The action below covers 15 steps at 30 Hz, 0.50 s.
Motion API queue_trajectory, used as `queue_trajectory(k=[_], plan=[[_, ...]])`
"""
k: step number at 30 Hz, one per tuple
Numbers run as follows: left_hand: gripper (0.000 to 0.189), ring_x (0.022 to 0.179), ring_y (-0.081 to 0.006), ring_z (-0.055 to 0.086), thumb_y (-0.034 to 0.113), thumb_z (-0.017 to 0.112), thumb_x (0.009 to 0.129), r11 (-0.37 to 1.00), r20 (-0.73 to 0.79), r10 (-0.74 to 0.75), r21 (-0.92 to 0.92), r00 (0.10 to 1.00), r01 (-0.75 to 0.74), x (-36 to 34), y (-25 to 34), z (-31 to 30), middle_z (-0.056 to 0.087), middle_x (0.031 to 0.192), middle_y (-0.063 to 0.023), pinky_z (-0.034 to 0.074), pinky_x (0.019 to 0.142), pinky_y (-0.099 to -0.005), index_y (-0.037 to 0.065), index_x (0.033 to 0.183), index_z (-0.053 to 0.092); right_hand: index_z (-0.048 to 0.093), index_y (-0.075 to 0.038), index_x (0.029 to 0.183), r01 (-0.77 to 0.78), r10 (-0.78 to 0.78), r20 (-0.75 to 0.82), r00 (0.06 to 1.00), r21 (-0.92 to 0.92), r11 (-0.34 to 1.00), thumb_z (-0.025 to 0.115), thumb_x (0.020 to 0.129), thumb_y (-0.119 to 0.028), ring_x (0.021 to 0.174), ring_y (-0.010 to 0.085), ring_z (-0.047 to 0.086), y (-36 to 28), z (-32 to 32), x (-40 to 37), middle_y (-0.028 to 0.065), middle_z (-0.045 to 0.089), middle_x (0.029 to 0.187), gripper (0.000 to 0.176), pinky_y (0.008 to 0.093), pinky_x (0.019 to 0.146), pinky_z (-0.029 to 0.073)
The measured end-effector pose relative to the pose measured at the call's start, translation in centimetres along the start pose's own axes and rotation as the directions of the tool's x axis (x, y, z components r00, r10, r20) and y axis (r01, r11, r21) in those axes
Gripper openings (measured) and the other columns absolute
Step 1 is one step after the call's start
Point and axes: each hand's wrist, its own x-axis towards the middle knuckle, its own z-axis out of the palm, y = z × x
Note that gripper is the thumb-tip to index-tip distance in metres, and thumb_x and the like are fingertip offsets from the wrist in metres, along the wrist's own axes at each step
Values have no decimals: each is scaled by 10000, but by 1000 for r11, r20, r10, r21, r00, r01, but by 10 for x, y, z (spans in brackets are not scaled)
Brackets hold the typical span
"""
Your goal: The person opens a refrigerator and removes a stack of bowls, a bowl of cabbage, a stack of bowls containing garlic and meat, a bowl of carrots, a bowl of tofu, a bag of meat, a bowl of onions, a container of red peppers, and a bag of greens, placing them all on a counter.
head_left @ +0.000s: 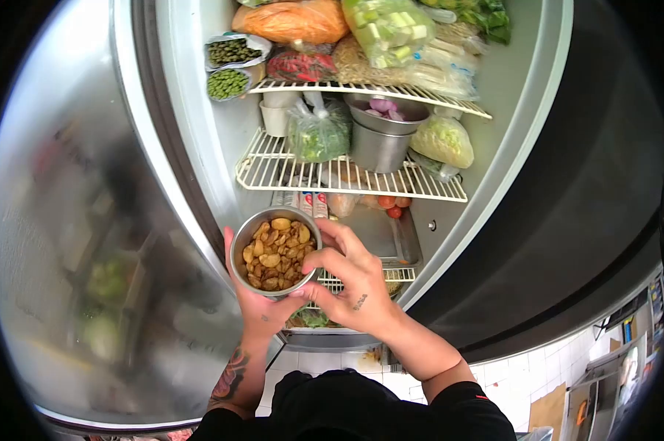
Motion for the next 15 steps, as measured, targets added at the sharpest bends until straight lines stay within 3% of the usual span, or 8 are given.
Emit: queue_trajectory(k=[1, 3, 5, 7, 8, 9, 11, 15], plan=[[1385, 1385, -314, 468, 202, 950, 701, 1000, 8, -2, -6, 1000, 2, 0, -1, 1, 365, 1519, -189, 426, 1145, -457, 61, 1612, -83, 664, -65, 1122, 3, -3, 32, 999, 5, 1000, 868, 774, -213, 1134, 399, 677, 2, -3, -2, 234, 588, 1332, 429, 434, 948, 558], [1397, 1390, -316, 462, 196, 944, 697, 985, -16, -57, -164, 998, 54, -2, -5, -1, 371, 1516, -191, 415, 1150, -463, 72, 1614, -103, 587, -49, 1268, -249, 243, 61, 968, 328, 911, 865, 797, -247, 1149, 332, 684, 8, -20, 6, 197, 594, 1349, 581, 409, 954, 550], [1423, 1386, -318, 466, 220, 950, 692, 987, -7, -61, -151, 998, 59, -4, -10, -3, 376, 1509, -196, 414, 1149, -461, 74, 1611, -126, 459, -31, 1449, -188, 189, -241, 952, 26, 982, 802, 870, -212, 1111, 305, 666, 31, -41, 29, 195, 581, 1377, 697, 410, 900, 547], [1424, 1384, -319, 468, 248, 948, 699, 986, 7, -15, -168, 1000, 16, -8, -11, 3, 377, 1505, -201, 412, 1149, -456, 74, 1610, -133, 366, -16, 1516, -302, 107, -530, 841, -296, 906, 761, 888, -194, 1169, 407, 610, 42, -61, 54, 266, 511, 1410, 763, 473, 940, 519], [1415, 1383, -319, 468, 250, 942, 711, 987, 11, -12, -160, 1000, 14, -10, -10, 5, 377, 1503, -203, 411, 1149, -452, 68, 1608, -136, 391, -23, 1495, -205, -95, -505, 858, -505, 838, 750, 896, -206, 1168, 436, 605, 67, -73, 63, 273, 544, 1366, 722, 482, 942, 514], [1415, 1383, -319, 468, 250, 942, 711, 987, 9, -11, -160, 1000, 13, -13, -11, 5, 377, 1503, -203, 411, 1149, -452, 68, 1608, -136, 391, -23, 1495, -203, -96, -504, 859, -506, 838, 750, 896, -206, 1168, 436, 605, 78, -77, 72, 273, 544, 1366, 722, 482, 942, 514], [1414, 1381, -319, 470, 245, 941, 708, 980, 22, -48, -192, 999, 51, -20, -14, 2, 379, 1501, -204, 412, 1148, -452, 64, 1608, -135, 529, -46, 1368, -293, 96, -489, 867, -344, 892, 744, 903, -240, 1110, 428, 638, 90, -79, 84, 265, 641, 1225, 548, 475, 897, 519], [1405, 1379, -321, 473, 237, 938, 704, 977, 32, -78, -194, 996, 83, -28, -18, -5, 387, 1496, -206, 410, 1148, -456, 50, 1607, -122, 640, -63, 1159, -450, 209, -485, 849, -458, 767, 741, 906, -271, 942, 419, 686, 85, -87, 97, 227, 717, 986, 342, 470, 793, 529]])
